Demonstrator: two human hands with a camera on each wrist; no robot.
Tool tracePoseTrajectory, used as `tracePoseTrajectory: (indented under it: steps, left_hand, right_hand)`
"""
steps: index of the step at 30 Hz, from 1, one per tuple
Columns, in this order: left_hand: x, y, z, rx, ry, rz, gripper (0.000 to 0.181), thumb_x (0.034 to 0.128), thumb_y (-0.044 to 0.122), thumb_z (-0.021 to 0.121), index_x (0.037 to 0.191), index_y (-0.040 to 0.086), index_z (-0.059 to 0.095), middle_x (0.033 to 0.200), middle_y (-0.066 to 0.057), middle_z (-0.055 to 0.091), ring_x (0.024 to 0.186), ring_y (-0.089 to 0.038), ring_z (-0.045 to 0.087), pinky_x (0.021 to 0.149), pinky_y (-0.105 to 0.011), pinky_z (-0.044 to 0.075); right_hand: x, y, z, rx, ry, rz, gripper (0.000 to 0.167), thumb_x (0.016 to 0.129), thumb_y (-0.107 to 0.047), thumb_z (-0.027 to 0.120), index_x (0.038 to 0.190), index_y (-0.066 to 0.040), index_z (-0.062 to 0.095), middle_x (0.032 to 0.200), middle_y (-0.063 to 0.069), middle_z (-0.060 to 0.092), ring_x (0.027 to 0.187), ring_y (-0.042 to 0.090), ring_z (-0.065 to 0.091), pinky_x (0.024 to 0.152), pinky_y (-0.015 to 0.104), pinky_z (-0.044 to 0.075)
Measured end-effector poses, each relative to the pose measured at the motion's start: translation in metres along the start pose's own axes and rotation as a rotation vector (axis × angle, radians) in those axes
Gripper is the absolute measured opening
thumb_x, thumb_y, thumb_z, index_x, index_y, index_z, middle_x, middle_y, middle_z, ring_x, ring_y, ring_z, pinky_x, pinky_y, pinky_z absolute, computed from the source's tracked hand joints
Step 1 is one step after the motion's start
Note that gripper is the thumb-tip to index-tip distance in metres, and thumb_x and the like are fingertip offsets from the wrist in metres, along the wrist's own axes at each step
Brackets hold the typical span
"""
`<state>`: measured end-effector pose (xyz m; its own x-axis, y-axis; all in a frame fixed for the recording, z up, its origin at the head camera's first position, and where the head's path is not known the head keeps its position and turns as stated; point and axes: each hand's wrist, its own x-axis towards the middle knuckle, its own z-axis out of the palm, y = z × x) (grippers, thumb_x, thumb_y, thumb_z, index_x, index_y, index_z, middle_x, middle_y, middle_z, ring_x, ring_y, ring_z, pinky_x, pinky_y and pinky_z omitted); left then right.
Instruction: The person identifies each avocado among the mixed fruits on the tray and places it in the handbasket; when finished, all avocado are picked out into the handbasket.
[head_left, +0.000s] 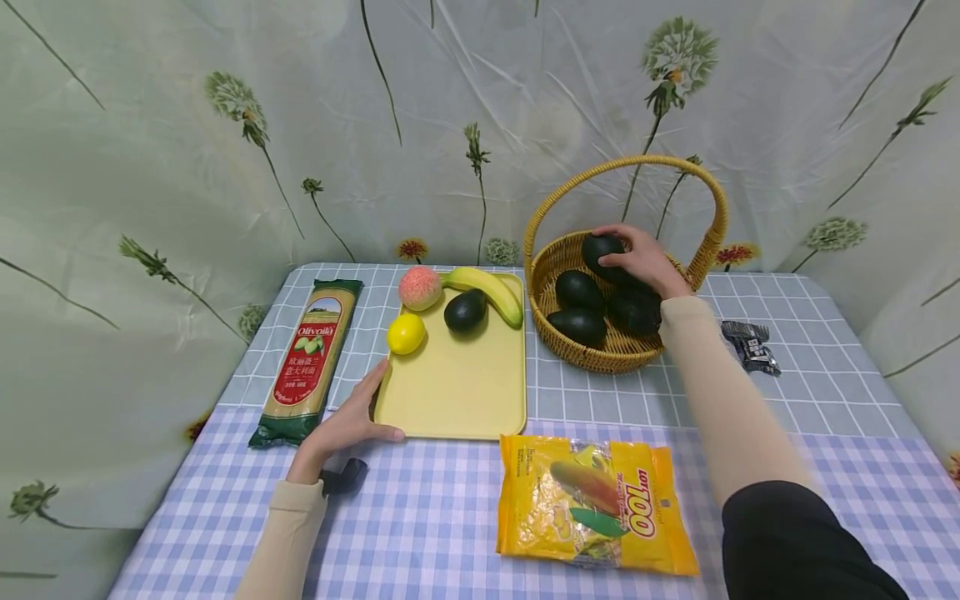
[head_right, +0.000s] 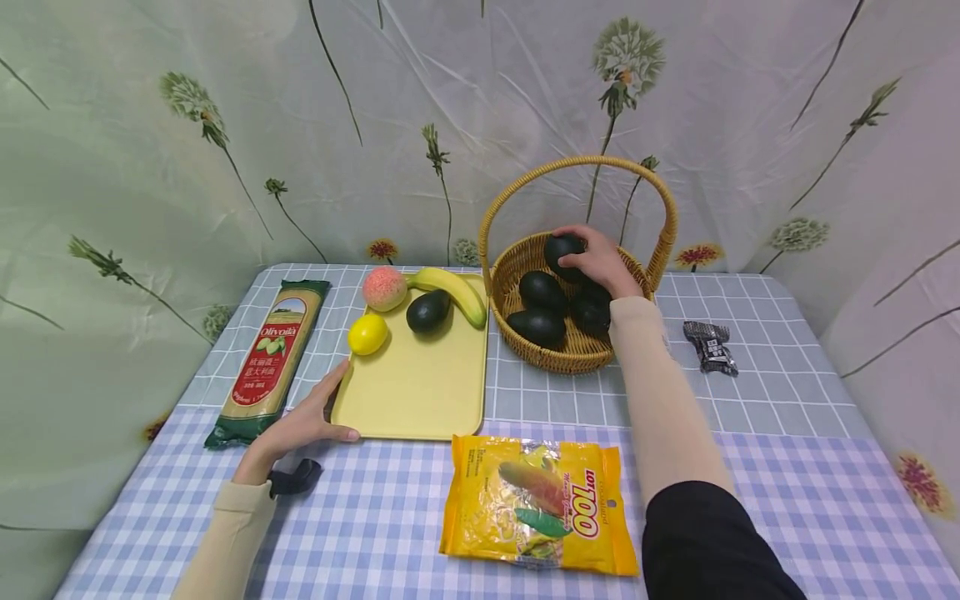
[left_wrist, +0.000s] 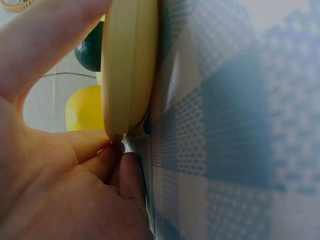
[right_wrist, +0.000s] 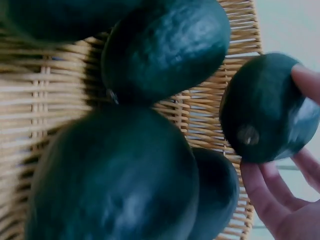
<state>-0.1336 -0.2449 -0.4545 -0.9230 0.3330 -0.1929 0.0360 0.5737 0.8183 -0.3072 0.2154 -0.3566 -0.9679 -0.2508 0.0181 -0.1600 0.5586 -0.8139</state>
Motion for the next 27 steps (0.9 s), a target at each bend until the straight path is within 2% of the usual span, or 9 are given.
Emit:
tracePoseTrajectory:
  steps: [5,9,14,17,20,22,24,27]
  left_hand:
    - [0.000,0.000,0.000,0.004,0.002,-0.002,0.123,0.0680,0.033,0.086,0.153,0.004,0.003,0.158,-0.020,0.002,0.142,-0.040,0.005,0.111,-0.058,0.008]
    - [0.000,-0.001,0.000,0.007,0.003,-0.001,0.123,0.0680,0.033,0.086,0.153,0.004,0.003,0.158,-0.020,0.002,0.142,-0.039,0.005,0.111,-0.058,0.008]
    - [-0.001,-0.002,0.000,0.016,0.002,0.011,0.121,0.0688,0.030,0.086,0.153,0.003,0.003,0.157,-0.021,0.002,0.142,-0.040,0.005,0.111,-0.059,0.008]
    - [-0.001,-0.002,-0.001,0.020,0.002,0.023,0.121,0.0690,0.029,0.086,0.153,0.003,0.003,0.157,-0.022,0.002,0.141,-0.042,0.005,0.110,-0.060,0.008]
    - [-0.001,-0.002,-0.001,0.018,0.003,0.016,0.121,0.0688,0.030,0.086,0.153,0.003,0.003,0.157,-0.021,0.002,0.141,-0.041,0.005,0.110,-0.060,0.008]
    - [-0.001,-0.001,-0.001,0.015,0.002,0.009,0.122,0.0686,0.031,0.086,0.153,0.003,0.003,0.158,-0.021,0.002,0.142,-0.040,0.004,0.111,-0.059,0.007]
    - [-0.001,-0.001,-0.001,0.010,0.002,0.001,0.122,0.0683,0.032,0.086,0.153,0.004,0.003,0.158,-0.020,0.001,0.142,-0.040,0.004,0.111,-0.058,0.007]
    - [-0.001,-0.001,-0.001,0.005,0.003,-0.002,0.123,0.0678,0.032,0.086,0.153,0.004,0.003,0.158,-0.020,0.001,0.142,-0.039,0.004,0.111,-0.058,0.007]
  right_hand:
    - [0.006,0.000,0.010,-0.096,0.037,0.022,0.043,0.091,0.000,0.060,0.133,-0.004,0.052,0.146,0.021,0.037,0.132,0.041,0.032,0.105,0.056,0.028]
    - [0.007,-0.001,0.016,-0.130,0.051,0.031,0.044,0.090,0.005,0.059,0.132,-0.002,0.053,0.146,0.022,0.037,0.135,0.041,0.029,0.107,0.055,0.025]
    - [0.007,-0.002,0.018,-0.152,0.028,0.044,0.047,0.089,0.009,0.056,0.134,-0.001,0.052,0.146,0.022,0.037,0.135,0.040,0.027,0.108,0.054,0.024]
    - [0.007,-0.001,0.019,-0.178,0.029,0.052,0.049,0.089,0.009,0.055,0.136,-0.002,0.051,0.146,0.023,0.036,0.134,0.041,0.029,0.107,0.053,0.026]
    - [0.006,0.000,0.021,-0.203,0.035,0.066,0.049,0.089,0.009,0.055,0.137,-0.004,0.050,0.145,0.025,0.036,0.113,0.044,0.044,0.092,0.050,0.037]
    - [0.005,0.001,0.021,-0.225,0.028,0.073,0.049,0.088,0.010,0.053,0.136,-0.003,0.051,0.143,0.027,0.038,0.101,0.041,0.044,0.082,0.047,0.036]
    - [0.004,0.001,0.021,-0.233,0.012,0.081,0.048,0.087,0.010,0.052,0.133,-0.002,0.052,0.140,0.028,0.041,0.094,0.040,0.042,0.077,0.046,0.035]
    - [0.002,0.001,0.019,-0.218,0.002,0.078,0.044,0.088,0.010,0.051,0.131,0.001,0.053,0.136,0.028,0.044,0.108,0.039,0.045,0.086,0.049,0.040]
